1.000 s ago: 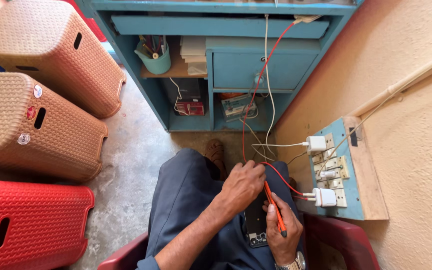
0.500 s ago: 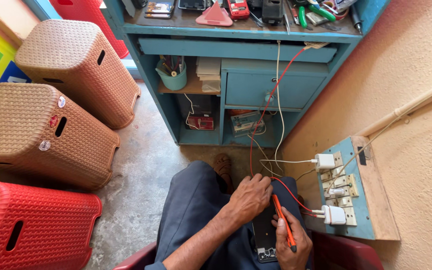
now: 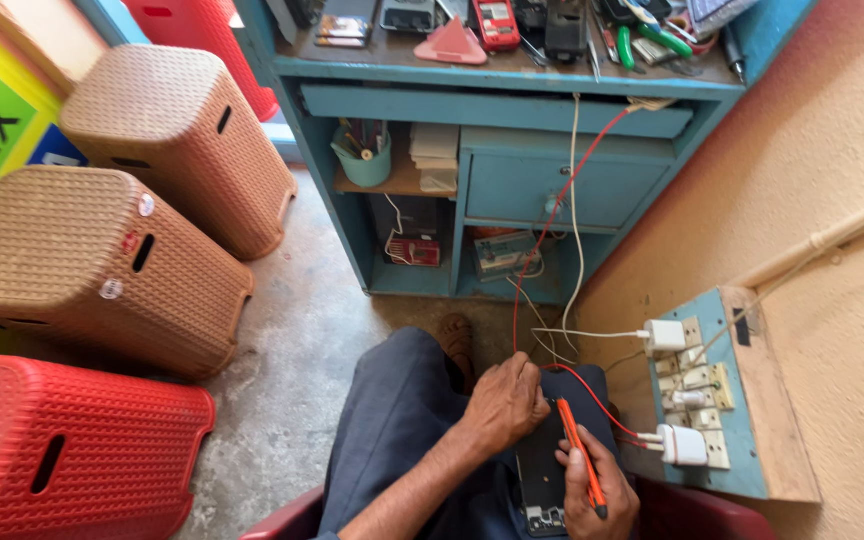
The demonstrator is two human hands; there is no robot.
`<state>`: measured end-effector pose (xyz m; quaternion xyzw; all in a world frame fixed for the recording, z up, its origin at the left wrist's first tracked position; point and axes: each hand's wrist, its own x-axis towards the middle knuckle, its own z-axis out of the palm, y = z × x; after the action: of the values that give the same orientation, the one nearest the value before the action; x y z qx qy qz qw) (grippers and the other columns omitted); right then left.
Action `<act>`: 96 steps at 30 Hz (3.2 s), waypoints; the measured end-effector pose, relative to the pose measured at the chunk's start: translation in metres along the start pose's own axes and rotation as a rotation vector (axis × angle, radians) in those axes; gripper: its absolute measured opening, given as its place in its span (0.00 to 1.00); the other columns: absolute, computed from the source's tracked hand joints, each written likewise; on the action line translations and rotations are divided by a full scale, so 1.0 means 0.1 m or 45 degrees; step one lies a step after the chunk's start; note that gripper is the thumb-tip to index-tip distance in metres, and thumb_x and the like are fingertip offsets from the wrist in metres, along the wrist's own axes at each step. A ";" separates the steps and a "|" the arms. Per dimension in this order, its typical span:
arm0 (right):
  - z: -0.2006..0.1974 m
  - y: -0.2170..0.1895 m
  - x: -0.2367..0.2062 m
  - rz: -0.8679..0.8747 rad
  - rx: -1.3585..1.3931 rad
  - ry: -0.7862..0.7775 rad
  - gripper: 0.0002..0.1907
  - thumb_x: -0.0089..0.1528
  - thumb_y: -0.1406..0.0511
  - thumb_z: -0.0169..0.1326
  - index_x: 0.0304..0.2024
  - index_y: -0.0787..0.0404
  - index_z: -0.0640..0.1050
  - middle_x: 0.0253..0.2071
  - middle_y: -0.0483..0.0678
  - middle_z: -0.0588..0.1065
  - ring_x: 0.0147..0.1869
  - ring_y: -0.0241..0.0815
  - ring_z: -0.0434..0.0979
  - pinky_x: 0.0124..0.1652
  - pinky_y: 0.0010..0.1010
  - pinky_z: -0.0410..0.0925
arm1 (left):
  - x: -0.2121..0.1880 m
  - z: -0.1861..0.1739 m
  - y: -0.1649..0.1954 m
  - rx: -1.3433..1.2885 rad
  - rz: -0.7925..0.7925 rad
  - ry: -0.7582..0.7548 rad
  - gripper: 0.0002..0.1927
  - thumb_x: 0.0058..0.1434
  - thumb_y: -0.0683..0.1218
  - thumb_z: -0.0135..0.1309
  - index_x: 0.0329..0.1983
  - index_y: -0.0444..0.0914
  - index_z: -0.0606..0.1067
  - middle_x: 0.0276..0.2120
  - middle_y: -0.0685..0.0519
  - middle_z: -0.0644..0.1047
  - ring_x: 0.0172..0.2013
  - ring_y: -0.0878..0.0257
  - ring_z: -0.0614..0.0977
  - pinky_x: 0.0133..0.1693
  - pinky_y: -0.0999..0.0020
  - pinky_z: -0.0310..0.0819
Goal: The person cleans the interior components of a disassembled mobile phone using a brush and subsequently applies a liquid substance with a small tool to the edges of the frame.
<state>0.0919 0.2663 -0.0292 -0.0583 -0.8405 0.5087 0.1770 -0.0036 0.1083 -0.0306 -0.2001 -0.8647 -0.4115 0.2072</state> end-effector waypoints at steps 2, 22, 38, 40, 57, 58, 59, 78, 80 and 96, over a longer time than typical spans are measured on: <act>0.01 0.02 0.01 -0.029 0.001 -0.002 0.16 0.66 0.68 0.53 0.54 0.70 0.78 0.40 0.57 0.83 0.42 0.43 0.86 0.44 0.32 0.79 | -0.01 -0.01 -0.01 -0.084 -0.044 0.078 0.07 0.61 0.40 0.51 0.38 0.34 0.66 0.34 0.45 0.69 0.33 0.47 0.76 0.35 0.52 0.74; -0.08 -0.19 0.02 -0.127 -0.102 -0.024 0.15 0.67 0.67 0.52 0.54 0.69 0.78 0.38 0.55 0.83 0.42 0.41 0.87 0.45 0.32 0.77 | -0.09 -0.14 -0.26 -0.212 -0.439 0.278 0.08 0.70 0.44 0.53 0.38 0.35 0.69 0.34 0.42 0.71 0.35 0.41 0.75 0.37 0.51 0.71; -0.18 -0.35 0.01 -0.117 -0.084 -0.150 0.15 0.66 0.70 0.53 0.55 0.68 0.77 0.41 0.55 0.81 0.40 0.41 0.85 0.39 0.29 0.80 | -0.24 -0.07 0.07 -0.889 -0.811 -0.463 0.15 0.67 0.48 0.52 0.51 0.33 0.76 0.39 0.47 0.82 0.39 0.61 0.83 0.41 0.66 0.77; -0.19 -0.34 0.02 -0.122 -0.091 -0.165 0.15 0.66 0.71 0.53 0.55 0.67 0.78 0.40 0.55 0.81 0.39 0.41 0.85 0.38 0.29 0.80 | -0.24 -0.07 0.06 -0.902 -0.845 -0.495 0.15 0.66 0.48 0.51 0.51 0.34 0.76 0.38 0.48 0.82 0.39 0.62 0.83 0.41 0.66 0.77; -0.15 -0.33 0.04 -0.173 -0.195 -0.155 0.14 0.65 0.73 0.54 0.54 0.67 0.78 0.39 0.54 0.81 0.38 0.41 0.85 0.37 0.28 0.79 | -0.24 -0.06 0.03 -0.862 -0.814 -0.549 0.15 0.67 0.48 0.49 0.52 0.34 0.75 0.41 0.47 0.81 0.42 0.59 0.83 0.44 0.63 0.76; -0.15 -0.32 0.04 -0.171 -0.197 -0.137 0.14 0.65 0.73 0.53 0.54 0.67 0.78 0.39 0.54 0.81 0.38 0.41 0.85 0.37 0.28 0.79 | -0.25 -0.06 0.02 -0.858 -0.826 -0.555 0.15 0.67 0.48 0.48 0.52 0.34 0.75 0.41 0.46 0.81 0.43 0.59 0.83 0.44 0.63 0.76; -0.15 -0.31 0.03 -0.174 -0.205 -0.129 0.15 0.65 0.74 0.53 0.54 0.67 0.78 0.39 0.54 0.81 0.38 0.42 0.85 0.37 0.29 0.79 | -0.25 -0.04 0.02 -0.855 -0.836 -0.561 0.16 0.68 0.48 0.48 0.52 0.34 0.74 0.41 0.46 0.81 0.43 0.59 0.83 0.44 0.63 0.76; -0.05 -0.72 0.23 -0.365 -0.249 -0.171 0.15 0.64 0.72 0.54 0.54 0.66 0.78 0.39 0.53 0.81 0.42 0.46 0.83 0.42 0.33 0.74 | -0.32 -0.24 0.30 -1.071 -1.154 -0.170 0.15 0.69 0.49 0.47 0.54 0.37 0.72 0.33 0.52 0.79 0.29 0.66 0.78 0.29 0.71 0.74; 0.03 -0.66 0.22 -0.347 -0.200 -0.176 0.14 0.64 0.72 0.53 0.53 0.67 0.78 0.40 0.54 0.81 0.42 0.45 0.84 0.42 0.32 0.75 | -0.38 -0.19 0.29 -1.009 -1.179 -0.096 0.15 0.69 0.49 0.48 0.54 0.36 0.72 0.35 0.52 0.79 0.31 0.66 0.79 0.31 0.70 0.76; 0.07 -0.35 0.14 0.010 0.117 -0.137 0.14 0.68 0.68 0.52 0.54 0.69 0.79 0.40 0.54 0.83 0.42 0.41 0.86 0.43 0.29 0.79 | -0.12 -0.37 0.15 -0.070 -0.500 -0.010 0.06 0.62 0.45 0.60 0.41 0.40 0.81 0.36 0.53 0.80 0.36 0.54 0.84 0.36 0.60 0.78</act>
<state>0.0792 0.2474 0.0014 -0.0261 -0.8242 0.5500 0.1322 0.0212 0.0854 -0.0057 -0.0348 -0.8762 -0.4669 0.1141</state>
